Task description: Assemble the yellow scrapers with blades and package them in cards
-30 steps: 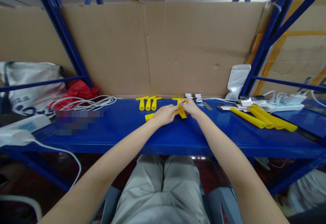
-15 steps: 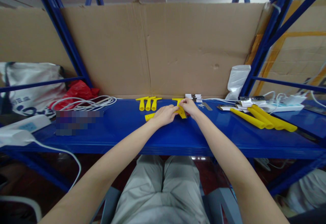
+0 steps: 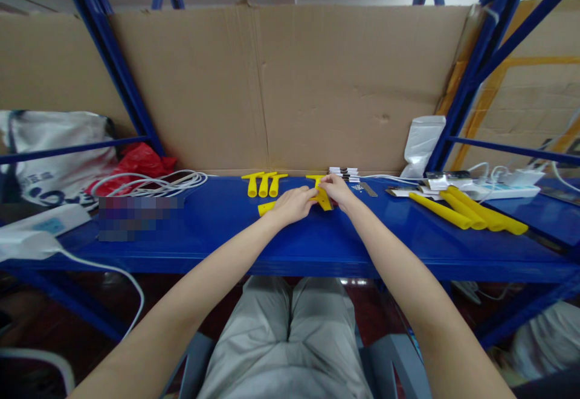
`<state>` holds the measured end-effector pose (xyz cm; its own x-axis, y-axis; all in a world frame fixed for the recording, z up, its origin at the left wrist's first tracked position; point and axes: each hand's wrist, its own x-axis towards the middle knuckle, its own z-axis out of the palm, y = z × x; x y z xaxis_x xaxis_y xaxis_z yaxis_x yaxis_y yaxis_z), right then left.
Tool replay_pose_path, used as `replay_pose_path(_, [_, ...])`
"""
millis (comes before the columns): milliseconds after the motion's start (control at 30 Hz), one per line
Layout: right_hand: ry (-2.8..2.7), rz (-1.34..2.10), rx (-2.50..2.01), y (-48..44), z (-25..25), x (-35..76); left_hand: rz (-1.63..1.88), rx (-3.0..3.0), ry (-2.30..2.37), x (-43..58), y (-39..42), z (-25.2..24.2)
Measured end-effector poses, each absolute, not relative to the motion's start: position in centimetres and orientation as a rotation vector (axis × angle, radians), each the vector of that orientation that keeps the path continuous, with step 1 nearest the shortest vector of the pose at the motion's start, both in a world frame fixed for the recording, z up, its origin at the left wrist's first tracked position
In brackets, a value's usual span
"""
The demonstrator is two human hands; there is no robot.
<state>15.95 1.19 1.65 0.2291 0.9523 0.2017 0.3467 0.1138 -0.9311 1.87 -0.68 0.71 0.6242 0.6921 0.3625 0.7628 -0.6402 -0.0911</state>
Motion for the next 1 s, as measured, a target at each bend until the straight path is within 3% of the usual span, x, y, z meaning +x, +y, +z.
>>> replay_pose_path(600, [-1.31, 0.54, -1.341, 3.4, 0.5, 17.4, -0.473, -2.647, -1.172, 1.8, -0.5, 0.7])
replay_pose_path(1000, [-1.454, 0.902, -1.349, 2.1, 1.5, 18.1, -0.603, -2.526, -1.342, 1.4, 1.1, 0.1])
